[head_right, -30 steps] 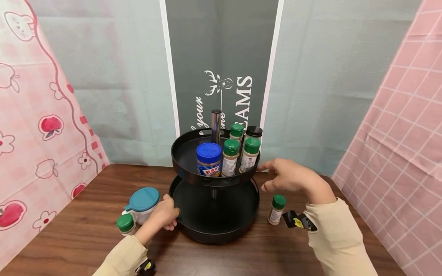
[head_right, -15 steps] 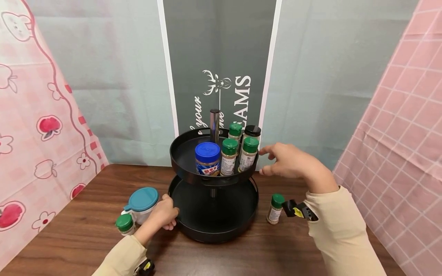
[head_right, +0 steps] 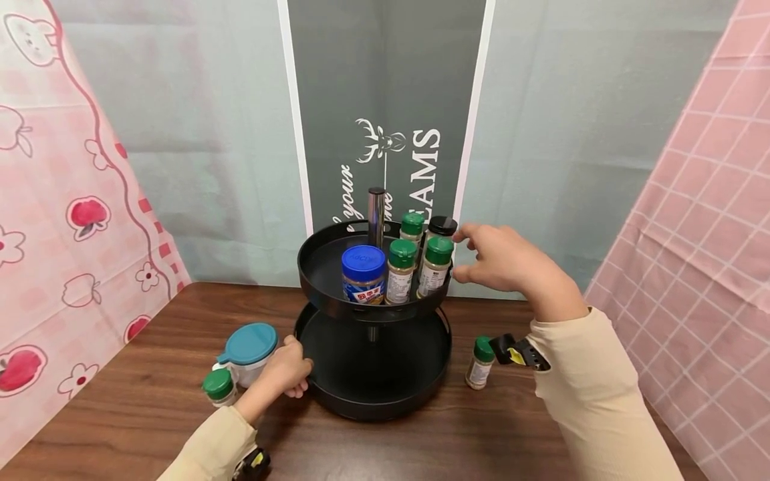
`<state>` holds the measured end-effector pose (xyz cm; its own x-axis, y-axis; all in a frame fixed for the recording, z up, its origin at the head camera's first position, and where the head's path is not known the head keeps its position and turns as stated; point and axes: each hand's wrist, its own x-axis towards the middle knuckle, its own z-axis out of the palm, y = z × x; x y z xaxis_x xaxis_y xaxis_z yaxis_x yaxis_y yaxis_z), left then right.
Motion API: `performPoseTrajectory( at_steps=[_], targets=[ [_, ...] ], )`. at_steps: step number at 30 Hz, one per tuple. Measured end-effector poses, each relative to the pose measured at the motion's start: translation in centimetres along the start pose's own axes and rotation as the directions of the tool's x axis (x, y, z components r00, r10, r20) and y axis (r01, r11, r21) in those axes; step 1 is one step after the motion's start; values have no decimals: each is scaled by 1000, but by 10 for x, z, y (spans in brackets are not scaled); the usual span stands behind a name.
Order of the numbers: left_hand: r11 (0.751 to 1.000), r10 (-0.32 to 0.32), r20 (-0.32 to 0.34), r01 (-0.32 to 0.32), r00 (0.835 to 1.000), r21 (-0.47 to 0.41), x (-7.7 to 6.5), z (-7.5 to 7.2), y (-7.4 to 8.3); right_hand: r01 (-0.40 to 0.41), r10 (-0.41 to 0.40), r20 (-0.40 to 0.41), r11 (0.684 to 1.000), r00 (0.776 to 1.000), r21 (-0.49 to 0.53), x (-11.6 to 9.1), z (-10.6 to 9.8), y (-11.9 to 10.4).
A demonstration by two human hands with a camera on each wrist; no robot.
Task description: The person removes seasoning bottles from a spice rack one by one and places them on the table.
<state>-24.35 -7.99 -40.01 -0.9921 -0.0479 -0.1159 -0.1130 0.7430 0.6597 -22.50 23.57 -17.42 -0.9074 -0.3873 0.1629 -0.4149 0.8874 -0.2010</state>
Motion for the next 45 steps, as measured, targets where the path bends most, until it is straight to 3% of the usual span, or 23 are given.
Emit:
performPoseTrajectory(
  at_steps=[15, 21, 30, 45],
  targets=[
    [1000, 6, 7, -6, 1000, -8, 2, 3, 0, 108, -101, -97, 992, 990, 66, 12, 17, -3],
    [1000, 3, 6, -3, 1000, -5, 2, 4, 0, 162, -158, -73, 986, 985, 46, 17, 23, -4],
    [1000, 8, 9, -8, 1000, -21, 2, 4, -1, 173, -168, -99, 984, 981, 42, 22, 34, -2],
    [999, 16, 0, -16, 1000, -34, 1, -1, -2, 181, -178, -81, 983, 981, 32, 25, 32, -7]
  ],
)
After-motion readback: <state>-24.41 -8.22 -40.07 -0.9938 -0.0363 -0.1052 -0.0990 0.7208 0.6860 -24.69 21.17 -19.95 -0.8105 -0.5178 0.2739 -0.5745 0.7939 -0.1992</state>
